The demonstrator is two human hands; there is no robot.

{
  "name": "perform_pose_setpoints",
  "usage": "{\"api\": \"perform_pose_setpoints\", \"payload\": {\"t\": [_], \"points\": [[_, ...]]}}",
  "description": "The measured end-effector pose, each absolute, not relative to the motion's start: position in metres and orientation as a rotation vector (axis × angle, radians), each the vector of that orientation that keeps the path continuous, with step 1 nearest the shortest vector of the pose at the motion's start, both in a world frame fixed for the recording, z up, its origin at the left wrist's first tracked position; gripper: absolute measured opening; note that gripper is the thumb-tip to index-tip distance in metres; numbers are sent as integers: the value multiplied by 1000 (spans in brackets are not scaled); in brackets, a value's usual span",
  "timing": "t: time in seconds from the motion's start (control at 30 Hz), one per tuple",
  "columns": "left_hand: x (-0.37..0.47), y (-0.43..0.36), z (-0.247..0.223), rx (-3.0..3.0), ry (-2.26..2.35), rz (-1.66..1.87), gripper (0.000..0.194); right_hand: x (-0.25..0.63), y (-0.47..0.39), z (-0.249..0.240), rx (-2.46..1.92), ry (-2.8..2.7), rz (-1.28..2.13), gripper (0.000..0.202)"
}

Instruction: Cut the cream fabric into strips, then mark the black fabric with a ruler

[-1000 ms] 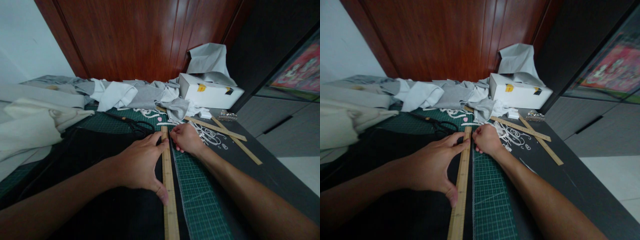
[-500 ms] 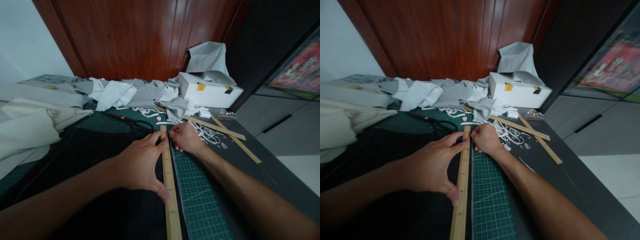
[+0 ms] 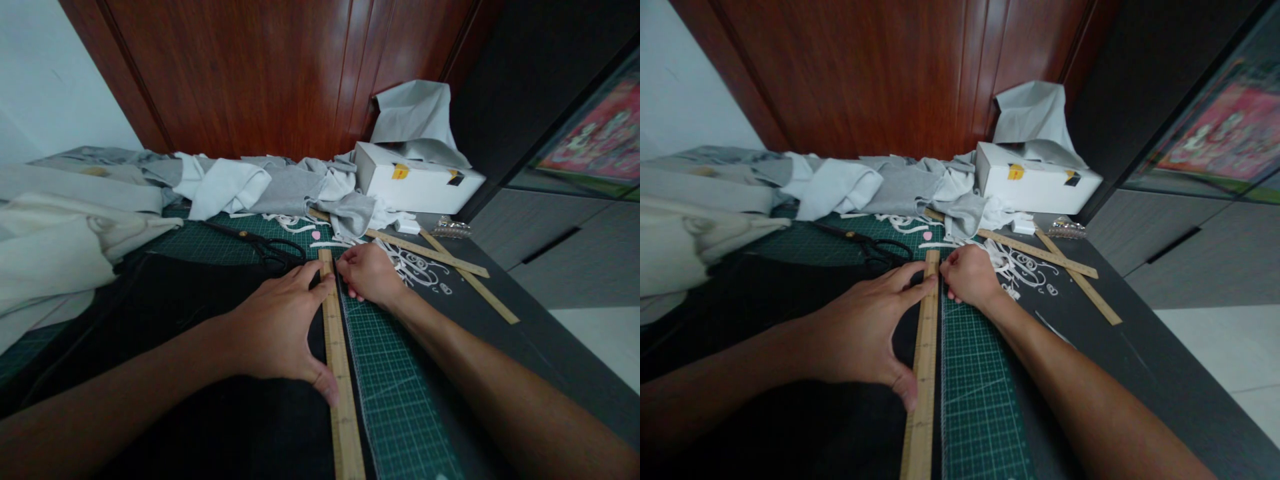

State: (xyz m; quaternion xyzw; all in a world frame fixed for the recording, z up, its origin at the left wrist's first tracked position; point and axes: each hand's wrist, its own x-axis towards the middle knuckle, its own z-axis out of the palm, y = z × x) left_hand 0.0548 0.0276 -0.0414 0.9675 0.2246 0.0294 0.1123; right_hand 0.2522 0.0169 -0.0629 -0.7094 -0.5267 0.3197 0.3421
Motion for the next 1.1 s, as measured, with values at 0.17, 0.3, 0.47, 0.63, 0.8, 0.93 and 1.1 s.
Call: {"api": "perform_pose_setpoints", "payload": {"t": [0.17, 0.3, 0.47, 0.63, 0.8, 0.93, 1.1], "points": [[56, 27, -40, 2836, 658, 84, 135, 252, 17, -61, -1847, -1373, 827, 23], [56, 27, -40, 2843, 655, 67, 136, 255, 17, -61, -1814, -1369, 889, 25], [57, 28, -40, 2858, 637, 54, 136, 260, 17, -61, -1735, -1345, 972, 26], [57, 28, -41, 2874, 620, 47, 132, 264, 5, -50, -1670, -1361, 1075, 19], [58, 28, -42, 2913, 627, 35, 136, 269, -47, -28, -1679, -1492, 1222, 10], [58, 27, -42, 2918, 622, 28, 136, 263, -115, -28, -1692, -1392, 1638, 12], [57, 29, -43, 2922, 587, 59, 136, 236, -169, -45, -1804, -1060, 1787, 13]]}}
